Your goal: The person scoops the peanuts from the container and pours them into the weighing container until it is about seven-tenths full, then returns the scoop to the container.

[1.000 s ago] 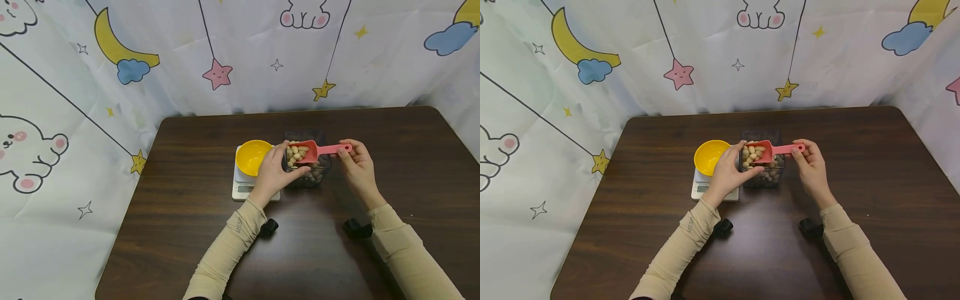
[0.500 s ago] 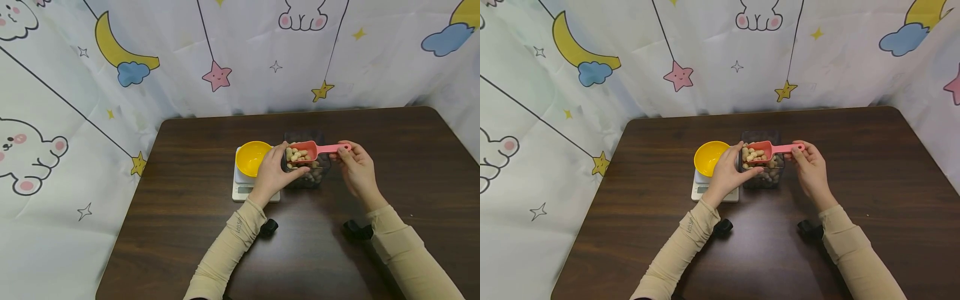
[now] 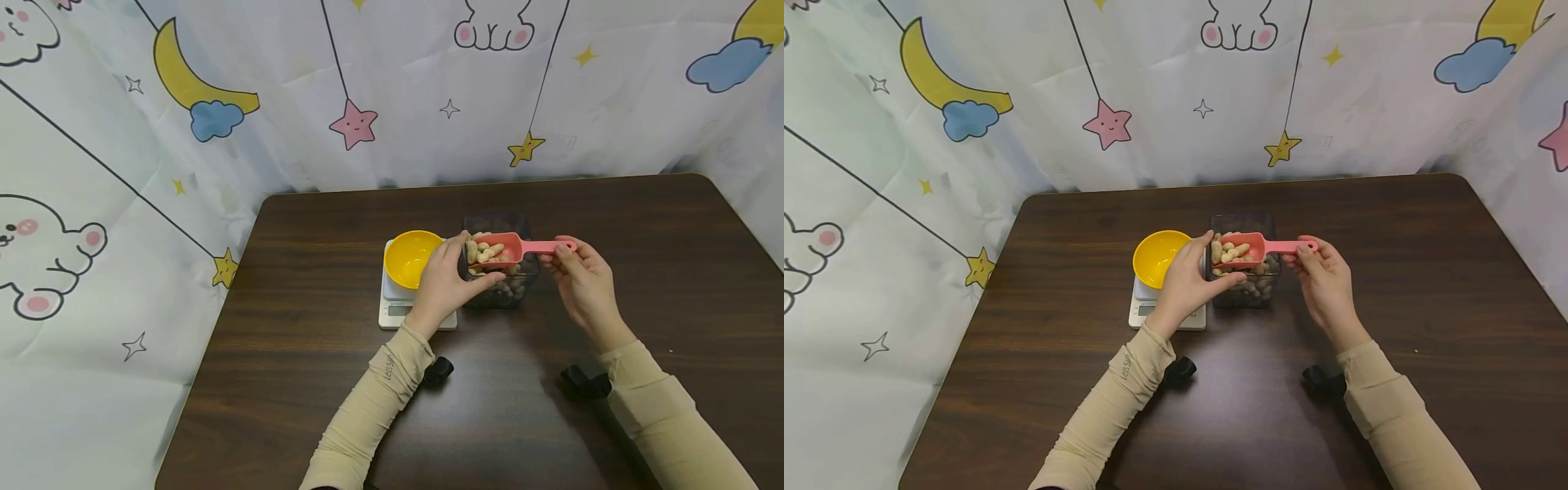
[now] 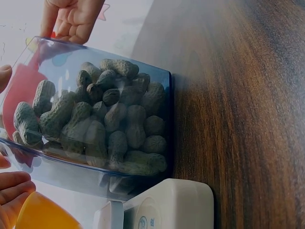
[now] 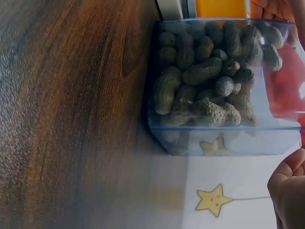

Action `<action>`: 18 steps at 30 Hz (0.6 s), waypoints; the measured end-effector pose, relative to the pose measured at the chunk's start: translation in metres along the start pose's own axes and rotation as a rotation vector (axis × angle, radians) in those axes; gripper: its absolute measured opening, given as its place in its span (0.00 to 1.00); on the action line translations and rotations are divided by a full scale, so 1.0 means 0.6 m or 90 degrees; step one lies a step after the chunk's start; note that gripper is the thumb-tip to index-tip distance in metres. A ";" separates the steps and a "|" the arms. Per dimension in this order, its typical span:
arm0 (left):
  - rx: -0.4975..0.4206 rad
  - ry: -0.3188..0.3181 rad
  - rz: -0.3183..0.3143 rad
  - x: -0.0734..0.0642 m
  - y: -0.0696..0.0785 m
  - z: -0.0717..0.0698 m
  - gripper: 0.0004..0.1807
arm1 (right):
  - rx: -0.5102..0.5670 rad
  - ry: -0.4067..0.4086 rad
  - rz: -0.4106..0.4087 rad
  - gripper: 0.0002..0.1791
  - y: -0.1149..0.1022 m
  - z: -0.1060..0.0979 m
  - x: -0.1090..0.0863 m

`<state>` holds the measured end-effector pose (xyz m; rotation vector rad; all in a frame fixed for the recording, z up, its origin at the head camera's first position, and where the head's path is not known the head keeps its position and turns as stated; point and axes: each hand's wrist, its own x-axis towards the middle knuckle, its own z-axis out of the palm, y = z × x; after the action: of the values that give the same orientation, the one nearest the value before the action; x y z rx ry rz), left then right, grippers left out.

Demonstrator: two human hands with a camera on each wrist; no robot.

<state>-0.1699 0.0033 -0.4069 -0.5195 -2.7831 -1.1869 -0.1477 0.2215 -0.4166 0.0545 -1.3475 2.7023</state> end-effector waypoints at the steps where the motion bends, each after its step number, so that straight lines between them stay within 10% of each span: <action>1: -0.002 0.000 0.001 0.000 0.000 0.000 0.47 | 0.002 0.004 0.002 0.10 -0.001 0.000 -0.001; 18: 0.009 -0.011 -0.011 0.004 0.000 0.001 0.49 | 0.043 0.023 0.008 0.12 -0.012 -0.012 -0.008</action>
<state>-0.1720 0.0047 -0.4069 -0.5084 -2.8128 -1.1715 -0.1422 0.2311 -0.4156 0.0031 -1.2498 2.7452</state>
